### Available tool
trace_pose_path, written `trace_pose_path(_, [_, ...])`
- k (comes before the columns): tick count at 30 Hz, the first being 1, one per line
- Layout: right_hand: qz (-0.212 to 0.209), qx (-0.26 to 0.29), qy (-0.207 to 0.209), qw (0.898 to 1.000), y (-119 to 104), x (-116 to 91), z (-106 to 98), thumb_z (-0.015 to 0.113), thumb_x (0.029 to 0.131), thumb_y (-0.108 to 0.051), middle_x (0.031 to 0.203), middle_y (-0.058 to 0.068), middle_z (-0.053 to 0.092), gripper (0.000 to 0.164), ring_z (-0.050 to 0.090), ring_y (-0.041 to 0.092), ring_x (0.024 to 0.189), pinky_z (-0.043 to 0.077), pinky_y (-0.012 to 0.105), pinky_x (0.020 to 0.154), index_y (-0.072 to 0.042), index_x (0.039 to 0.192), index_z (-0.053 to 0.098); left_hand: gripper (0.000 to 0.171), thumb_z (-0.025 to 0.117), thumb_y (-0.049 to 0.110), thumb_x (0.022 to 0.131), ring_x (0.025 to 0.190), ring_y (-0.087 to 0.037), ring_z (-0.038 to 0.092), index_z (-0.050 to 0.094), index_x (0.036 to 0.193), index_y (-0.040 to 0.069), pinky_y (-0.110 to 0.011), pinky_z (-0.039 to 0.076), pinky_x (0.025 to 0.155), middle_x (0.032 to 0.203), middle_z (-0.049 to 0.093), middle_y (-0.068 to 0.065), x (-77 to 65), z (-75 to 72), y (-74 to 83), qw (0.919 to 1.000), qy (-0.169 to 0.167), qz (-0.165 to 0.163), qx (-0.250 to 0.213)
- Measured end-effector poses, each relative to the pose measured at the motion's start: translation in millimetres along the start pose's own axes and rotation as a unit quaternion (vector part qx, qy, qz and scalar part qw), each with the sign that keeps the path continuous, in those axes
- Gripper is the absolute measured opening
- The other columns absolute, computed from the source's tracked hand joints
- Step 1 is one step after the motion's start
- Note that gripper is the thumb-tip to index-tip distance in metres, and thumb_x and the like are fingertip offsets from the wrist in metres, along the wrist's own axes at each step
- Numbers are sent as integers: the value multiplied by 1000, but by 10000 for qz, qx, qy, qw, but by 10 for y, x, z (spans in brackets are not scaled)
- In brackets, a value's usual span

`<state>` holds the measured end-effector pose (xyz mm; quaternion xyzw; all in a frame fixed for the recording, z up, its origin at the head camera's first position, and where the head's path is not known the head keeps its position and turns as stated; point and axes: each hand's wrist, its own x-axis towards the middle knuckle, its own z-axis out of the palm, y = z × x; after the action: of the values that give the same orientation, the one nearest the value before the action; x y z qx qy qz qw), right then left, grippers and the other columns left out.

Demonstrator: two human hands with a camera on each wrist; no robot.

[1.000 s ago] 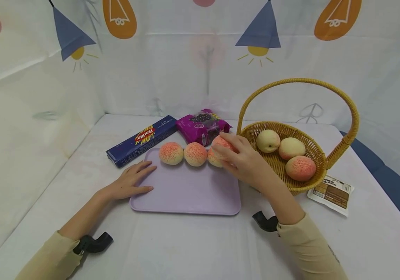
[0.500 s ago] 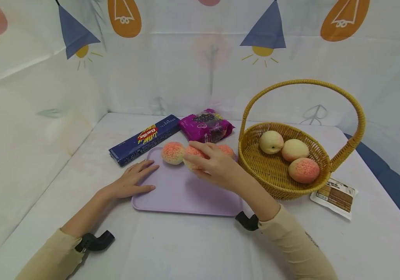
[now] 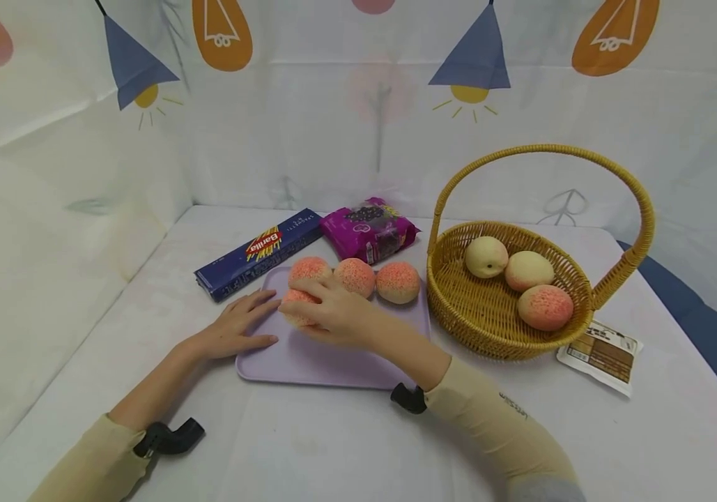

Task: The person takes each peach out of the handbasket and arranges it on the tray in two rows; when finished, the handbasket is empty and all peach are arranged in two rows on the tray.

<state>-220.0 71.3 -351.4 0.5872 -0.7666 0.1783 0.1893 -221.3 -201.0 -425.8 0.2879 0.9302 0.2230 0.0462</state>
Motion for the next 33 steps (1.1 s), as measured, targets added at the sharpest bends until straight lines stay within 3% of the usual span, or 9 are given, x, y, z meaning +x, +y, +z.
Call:
trace_pose_path(8, [86, 118, -317, 9994, -51, 101, 218, 67, 84, -21, 128, 13, 49, 35, 48, 30, 115, 44, 38, 92, -15, 118, 59, 71, 55, 51, 85, 136, -33, 14, 31, 144, 19, -54, 9, 106, 149, 21, -12, -7, 13, 6, 10000, 18, 34, -31])
trace_pose_path(14, [166, 109, -462, 9987, -41, 124, 311, 65, 85, -21, 130, 13, 48, 34, 51, 32, 110, 43, 40, 93, -16, 118, 58, 70, 56, 50, 85, 135, -36, 16, 34, 143, 17, -56, 11, 105, 147, 23, -14, -7, 5, 16, 9999, 101, 104, 48])
trace_pose_path(21, [33, -51, -534, 9986, -6, 130, 364, 64, 86, -19, 127, 15, 49, 34, 52, 32, 108, 43, 42, 91, -16, 118, 59, 72, 56, 50, 85, 135, -37, 16, 33, 143, 15, -57, 11, 105, 147, 23, -14, -18, -7, 17, 9999, 132, 87, 49])
trace_pose_path(33, [324, -15, -772, 9965, -34, 164, 393, 61, 88, -21, 128, 13, 48, 31, 49, 32, 112, 42, 41, 92, -17, 118, 57, 72, 58, 49, 84, 134, -37, 17, 33, 143, 15, -57, 12, 104, 147, 24, -15, -10, -6, 18, 9998, 118, 134, 69])
